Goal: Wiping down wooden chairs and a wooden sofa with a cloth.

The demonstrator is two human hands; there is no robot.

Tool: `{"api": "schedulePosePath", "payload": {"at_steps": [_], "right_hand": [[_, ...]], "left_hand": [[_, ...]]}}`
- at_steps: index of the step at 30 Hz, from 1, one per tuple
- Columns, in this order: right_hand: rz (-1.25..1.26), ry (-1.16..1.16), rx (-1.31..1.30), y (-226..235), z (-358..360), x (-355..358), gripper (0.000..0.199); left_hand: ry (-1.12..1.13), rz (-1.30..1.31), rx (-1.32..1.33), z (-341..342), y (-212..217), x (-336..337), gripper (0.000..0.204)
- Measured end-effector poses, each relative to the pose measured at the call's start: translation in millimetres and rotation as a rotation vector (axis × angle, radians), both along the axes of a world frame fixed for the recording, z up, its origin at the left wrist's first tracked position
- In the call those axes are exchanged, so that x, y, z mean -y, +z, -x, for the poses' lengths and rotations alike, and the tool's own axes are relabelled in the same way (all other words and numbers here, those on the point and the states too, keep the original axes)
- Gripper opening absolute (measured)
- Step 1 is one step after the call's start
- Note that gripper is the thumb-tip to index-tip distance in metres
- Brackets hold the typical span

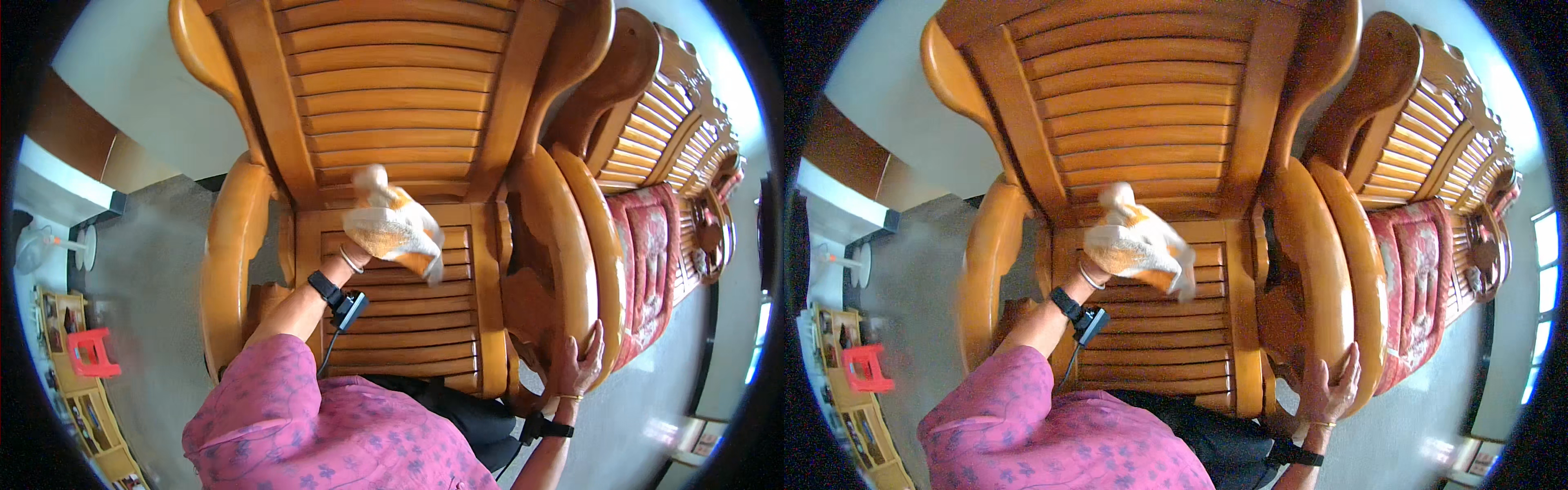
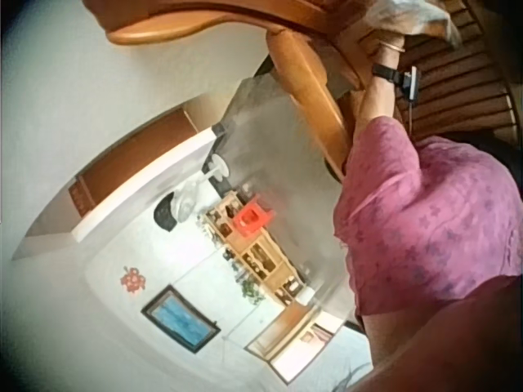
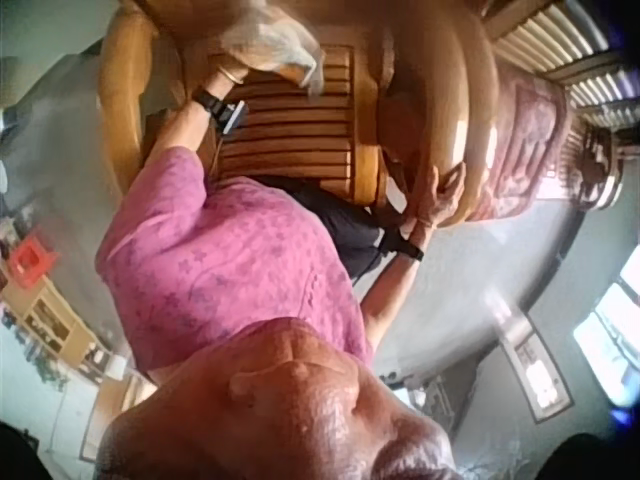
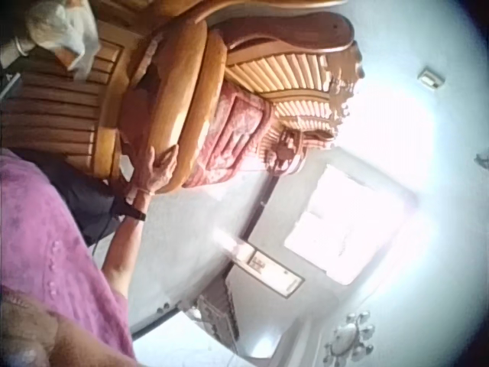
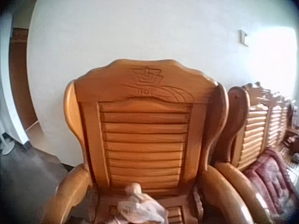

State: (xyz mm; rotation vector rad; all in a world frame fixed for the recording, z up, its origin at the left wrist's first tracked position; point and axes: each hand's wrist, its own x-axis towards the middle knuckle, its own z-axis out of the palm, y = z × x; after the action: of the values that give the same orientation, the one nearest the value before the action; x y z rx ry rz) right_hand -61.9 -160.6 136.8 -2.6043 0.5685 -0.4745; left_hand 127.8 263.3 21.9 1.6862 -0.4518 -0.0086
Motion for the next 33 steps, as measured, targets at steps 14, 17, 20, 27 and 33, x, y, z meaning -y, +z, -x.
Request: {"api": "schedulePosePath", "payload": {"at_steps": [14, 17, 20, 27, 33], "right_hand": [[0.035, 0.047, -0.001, -7.6, 2.3, 8.1, 0.069], [0.058, 0.053, 0.001, -9.3, 4.1, 9.4, 0.069], [0.064, 0.059, -0.003, -8.4, 3.5, 9.9, 0.068], [0.029, 0.037, 0.008, -6.6, 4.1, 7.1, 0.068], [0.037, 0.074, 0.027, -11.6, 3.0, 12.6, 0.070]], "left_hand": [[0.507, -0.568, -0.048, -69.5, -32.0, -59.2, 0.069], [0.484, -0.522, -0.007, -73.6, -40.3, -39.2, 0.069], [0.438, -0.446, 0.027, -84.0, -40.9, -20.7, 0.069], [0.228, -0.327, 0.130, -119.5, -17.5, 63.7, 0.069], [0.160, -0.446, 0.209, -137.4, 5.1, 127.8, 0.070]]}}
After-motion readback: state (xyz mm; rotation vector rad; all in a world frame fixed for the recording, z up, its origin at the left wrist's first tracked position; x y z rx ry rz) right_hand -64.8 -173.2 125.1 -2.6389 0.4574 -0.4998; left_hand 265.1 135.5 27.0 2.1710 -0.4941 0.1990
